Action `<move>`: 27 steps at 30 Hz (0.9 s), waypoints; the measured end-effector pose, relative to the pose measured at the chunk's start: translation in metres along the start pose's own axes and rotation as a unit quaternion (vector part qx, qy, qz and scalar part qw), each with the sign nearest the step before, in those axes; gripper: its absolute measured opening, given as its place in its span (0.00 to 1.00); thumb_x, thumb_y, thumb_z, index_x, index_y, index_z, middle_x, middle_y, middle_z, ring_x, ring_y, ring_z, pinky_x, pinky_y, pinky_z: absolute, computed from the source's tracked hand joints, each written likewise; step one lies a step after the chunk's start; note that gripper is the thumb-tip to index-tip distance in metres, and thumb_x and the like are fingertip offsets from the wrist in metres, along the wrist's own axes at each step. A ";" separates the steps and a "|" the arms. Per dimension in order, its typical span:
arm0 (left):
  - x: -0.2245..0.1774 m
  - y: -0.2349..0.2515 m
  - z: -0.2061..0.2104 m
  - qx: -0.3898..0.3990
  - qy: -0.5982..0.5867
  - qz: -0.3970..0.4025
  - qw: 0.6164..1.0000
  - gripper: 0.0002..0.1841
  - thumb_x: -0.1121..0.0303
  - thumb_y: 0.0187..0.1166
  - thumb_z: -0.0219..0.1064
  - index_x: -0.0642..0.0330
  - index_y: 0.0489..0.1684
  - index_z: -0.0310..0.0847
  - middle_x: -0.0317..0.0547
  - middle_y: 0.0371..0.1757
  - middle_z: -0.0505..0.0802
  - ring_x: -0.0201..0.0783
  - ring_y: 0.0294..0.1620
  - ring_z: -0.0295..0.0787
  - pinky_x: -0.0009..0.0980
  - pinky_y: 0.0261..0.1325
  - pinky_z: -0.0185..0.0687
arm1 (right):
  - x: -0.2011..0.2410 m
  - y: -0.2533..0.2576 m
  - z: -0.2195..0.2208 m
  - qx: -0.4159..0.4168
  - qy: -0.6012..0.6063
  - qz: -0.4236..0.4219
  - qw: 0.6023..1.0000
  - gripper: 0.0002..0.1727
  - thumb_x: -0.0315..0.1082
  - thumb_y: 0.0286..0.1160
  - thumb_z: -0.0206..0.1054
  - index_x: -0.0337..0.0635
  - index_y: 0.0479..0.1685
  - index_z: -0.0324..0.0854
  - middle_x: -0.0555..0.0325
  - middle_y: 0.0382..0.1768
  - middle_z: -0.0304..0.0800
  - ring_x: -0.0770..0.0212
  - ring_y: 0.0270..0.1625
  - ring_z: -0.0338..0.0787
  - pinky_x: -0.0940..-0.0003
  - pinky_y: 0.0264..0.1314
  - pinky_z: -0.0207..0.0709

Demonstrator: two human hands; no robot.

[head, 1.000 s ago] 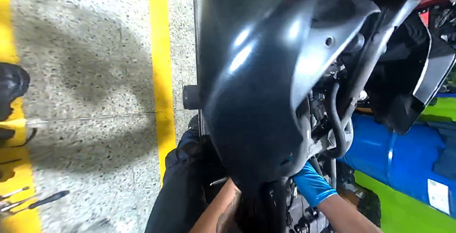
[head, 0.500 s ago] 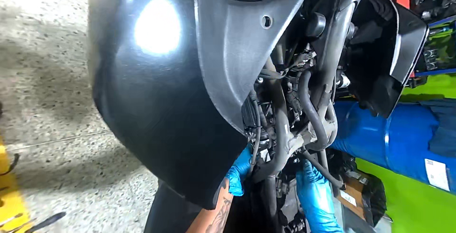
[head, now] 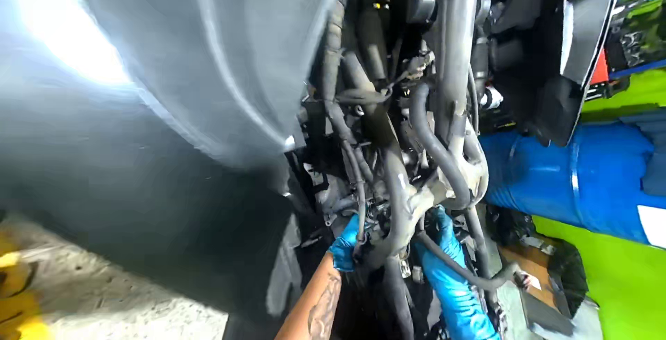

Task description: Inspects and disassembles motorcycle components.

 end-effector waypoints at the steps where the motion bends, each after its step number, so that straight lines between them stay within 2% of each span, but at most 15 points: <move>1: -0.003 0.002 0.002 0.007 -0.006 0.035 0.999 0.12 0.78 0.86 0.52 0.74 0.61 0.74 0.37 0.38 0.83 0.18 0.38 0.79 0.17 0.47 0.79 | 0.003 0.010 -0.007 0.001 -0.007 0.025 1.000 0.32 0.37 0.64 0.78 0.31 0.69 0.77 0.45 0.53 0.93 0.53 0.55 0.94 0.51 0.62 0.87; 3: -0.010 -0.001 0.004 0.009 0.000 0.065 0.998 0.13 0.78 0.82 0.57 0.74 0.61 0.75 0.37 0.37 0.85 0.18 0.36 0.80 0.18 0.47 0.80 | 0.011 0.028 -0.023 -0.005 -0.090 0.058 0.994 0.34 0.39 0.67 0.79 0.29 0.71 0.74 0.42 0.45 0.94 0.46 0.50 0.95 0.44 0.58 0.85; 5: -0.021 -0.010 0.003 0.015 0.026 0.065 0.997 0.15 0.80 0.81 0.56 0.75 0.63 0.74 0.40 0.38 0.83 0.20 0.37 0.78 0.19 0.47 0.77 | 0.018 0.028 -0.027 0.011 -0.154 0.021 0.988 0.32 0.40 0.71 0.76 0.29 0.72 0.75 0.39 0.44 0.94 0.41 0.49 0.95 0.39 0.57 0.83; 6: -0.022 -0.010 0.000 0.018 0.040 0.065 0.997 0.15 0.80 0.81 0.58 0.75 0.64 0.74 0.42 0.41 0.85 0.21 0.39 0.80 0.20 0.49 0.79 | 0.022 0.025 -0.025 0.030 -0.181 -0.015 0.983 0.29 0.40 0.73 0.74 0.32 0.71 0.78 0.39 0.44 0.95 0.39 0.48 0.95 0.37 0.56 0.83; 8: -0.008 -0.006 -0.012 0.022 0.081 0.066 0.994 0.19 0.78 0.82 0.62 0.77 0.69 0.74 0.55 0.52 0.89 0.32 0.50 0.84 0.30 0.61 0.81 | 0.035 0.016 -0.013 0.114 -0.239 -0.059 0.963 0.24 0.41 0.79 0.66 0.42 0.72 0.83 0.41 0.47 0.96 0.37 0.49 0.95 0.36 0.55 0.83; 10: -0.010 -0.010 -0.017 0.025 0.129 0.072 0.989 0.19 0.75 0.83 0.61 0.78 0.69 0.73 0.58 0.55 0.88 0.36 0.54 0.84 0.31 0.63 0.81 | 0.045 0.009 -0.006 0.180 -0.274 -0.049 0.944 0.22 0.40 0.83 0.59 0.47 0.71 0.86 0.42 0.51 0.96 0.38 0.53 0.95 0.38 0.59 0.83; 11: -0.028 -0.020 -0.014 0.020 0.164 0.047 0.985 0.18 0.75 0.85 0.59 0.78 0.69 0.73 0.61 0.59 0.88 0.39 0.58 0.85 0.32 0.67 0.79 | 0.044 0.009 -0.006 0.202 -0.269 -0.025 0.941 0.22 0.41 0.85 0.59 0.46 0.72 0.85 0.41 0.52 0.95 0.37 0.55 0.94 0.38 0.62 0.81; 13: -0.069 -0.046 -0.005 0.024 0.200 -0.039 0.979 0.19 0.80 0.87 0.55 0.77 0.74 0.71 0.65 0.70 0.83 0.46 0.70 0.80 0.36 0.77 0.70 | 0.027 0.019 0.000 0.248 -0.284 0.013 0.926 0.23 0.41 0.86 0.59 0.49 0.77 0.81 0.39 0.54 0.94 0.35 0.59 0.92 0.35 0.64 0.78; 14: -0.073 -0.043 -0.008 0.037 0.208 -0.033 0.977 0.21 0.81 0.84 0.57 0.75 0.75 0.70 0.64 0.70 0.83 0.46 0.68 0.81 0.37 0.74 0.73 | 0.022 0.026 0.002 0.260 -0.285 0.017 0.922 0.22 0.40 0.87 0.59 0.48 0.77 0.80 0.36 0.56 0.93 0.33 0.61 0.91 0.33 0.65 0.77; 15: -0.068 -0.035 -0.014 0.044 0.203 -0.006 0.978 0.23 0.83 0.80 0.60 0.74 0.75 0.70 0.63 0.66 0.85 0.45 0.61 0.84 0.38 0.68 0.78 | 0.021 0.031 0.004 0.267 -0.284 0.024 0.921 0.21 0.38 0.87 0.59 0.45 0.75 0.81 0.34 0.57 0.92 0.32 0.62 0.90 0.33 0.66 0.77; 18: -0.035 -0.012 -0.034 0.014 0.114 0.043 0.992 0.28 0.80 0.71 0.70 0.69 0.75 0.73 0.58 0.59 0.89 0.42 0.53 0.88 0.39 0.58 0.85 | 0.025 0.031 0.009 0.280 -0.240 0.090 0.925 0.20 0.38 0.93 0.52 0.37 0.71 0.81 0.37 0.67 0.86 0.42 0.74 0.83 0.44 0.78 0.71; 19: -0.024 -0.004 -0.041 0.005 0.090 0.046 0.995 0.30 0.79 0.69 0.72 0.67 0.75 0.73 0.58 0.58 0.90 0.42 0.52 0.89 0.40 0.56 0.86 | 0.023 0.033 0.013 0.299 -0.253 0.074 0.917 0.21 0.37 0.91 0.54 0.36 0.71 0.81 0.37 0.68 0.86 0.41 0.75 0.82 0.45 0.80 0.70; 22: -0.013 0.009 -0.049 0.005 0.061 0.016 0.998 0.28 0.79 0.71 0.74 0.67 0.74 0.73 0.55 0.51 0.90 0.38 0.40 0.85 0.36 0.46 0.83 | 0.032 0.028 0.011 0.306 -0.279 0.001 0.910 0.19 0.38 0.83 0.63 0.35 0.64 0.84 0.35 0.57 0.91 0.38 0.64 0.88 0.41 0.71 0.76; 25: -0.015 0.005 -0.052 0.014 0.036 0.017 0.999 0.27 0.83 0.71 0.72 0.68 0.73 0.74 0.57 0.51 0.89 0.39 0.39 0.85 0.36 0.46 0.84 | 0.045 0.020 0.012 0.338 -0.289 0.003 0.896 0.23 0.40 0.81 0.67 0.35 0.68 0.81 0.34 0.57 0.90 0.37 0.63 0.89 0.40 0.70 0.77; 27: -0.019 -0.007 -0.052 -0.015 0.037 0.018 0.999 0.27 0.81 0.69 0.72 0.68 0.71 0.75 0.56 0.51 0.89 0.39 0.41 0.86 0.37 0.46 0.84 | 0.063 0.012 0.008 0.350 -0.246 -0.005 0.904 0.27 0.40 0.77 0.69 0.34 0.72 0.77 0.35 0.58 0.89 0.40 0.64 0.88 0.43 0.70 0.77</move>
Point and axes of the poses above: each hand's wrist, its own y-axis towards the middle knuckle, its own z-axis out of the palm, x = y × z, the point moved 8 cm from there along y, towards the middle knuckle
